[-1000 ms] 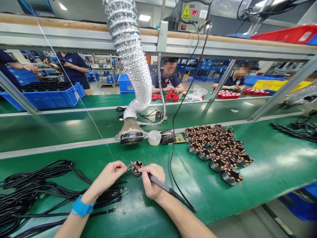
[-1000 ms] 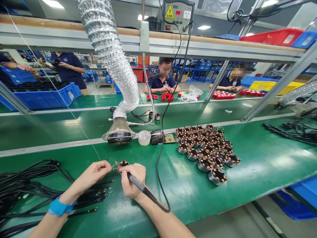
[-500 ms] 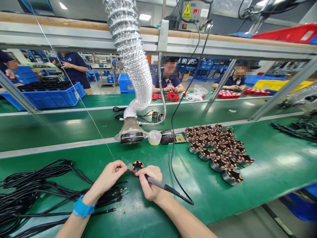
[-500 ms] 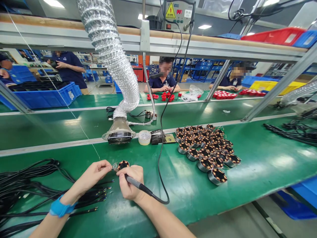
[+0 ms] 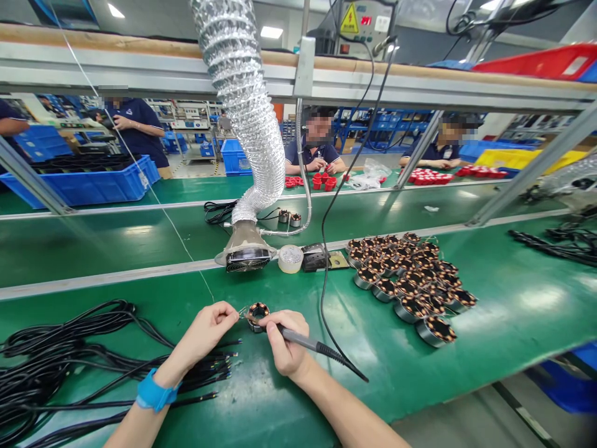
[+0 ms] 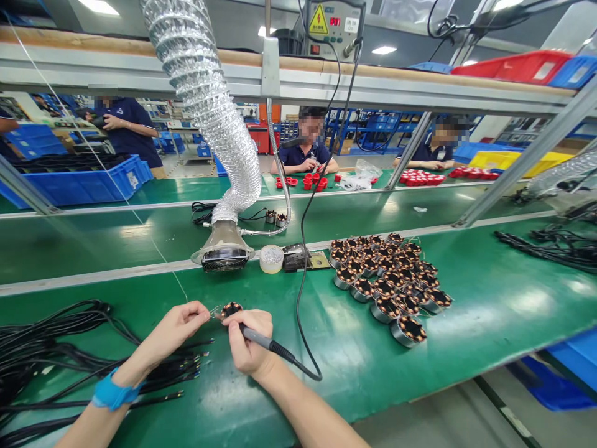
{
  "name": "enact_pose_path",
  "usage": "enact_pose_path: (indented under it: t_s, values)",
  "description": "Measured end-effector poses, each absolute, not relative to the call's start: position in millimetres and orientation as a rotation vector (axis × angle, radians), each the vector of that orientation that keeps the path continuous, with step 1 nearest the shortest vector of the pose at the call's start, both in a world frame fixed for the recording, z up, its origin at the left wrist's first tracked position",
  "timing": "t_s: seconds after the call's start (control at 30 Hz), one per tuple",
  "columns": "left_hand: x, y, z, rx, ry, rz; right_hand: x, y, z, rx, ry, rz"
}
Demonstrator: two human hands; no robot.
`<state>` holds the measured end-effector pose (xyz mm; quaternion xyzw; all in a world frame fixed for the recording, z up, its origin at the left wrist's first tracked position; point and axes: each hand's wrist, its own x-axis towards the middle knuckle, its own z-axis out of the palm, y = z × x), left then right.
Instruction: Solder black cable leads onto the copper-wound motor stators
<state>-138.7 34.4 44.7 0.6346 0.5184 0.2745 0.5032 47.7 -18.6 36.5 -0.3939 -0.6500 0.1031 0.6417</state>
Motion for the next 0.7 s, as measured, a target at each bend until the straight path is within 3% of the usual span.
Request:
enact_pose_path:
  t_s: [0.7]
  values:
    - [-144.2,37.9,32.4,1.613,1.256,0.687,47.2,-17.5,39.9,-0.881,-1.511,0.239]
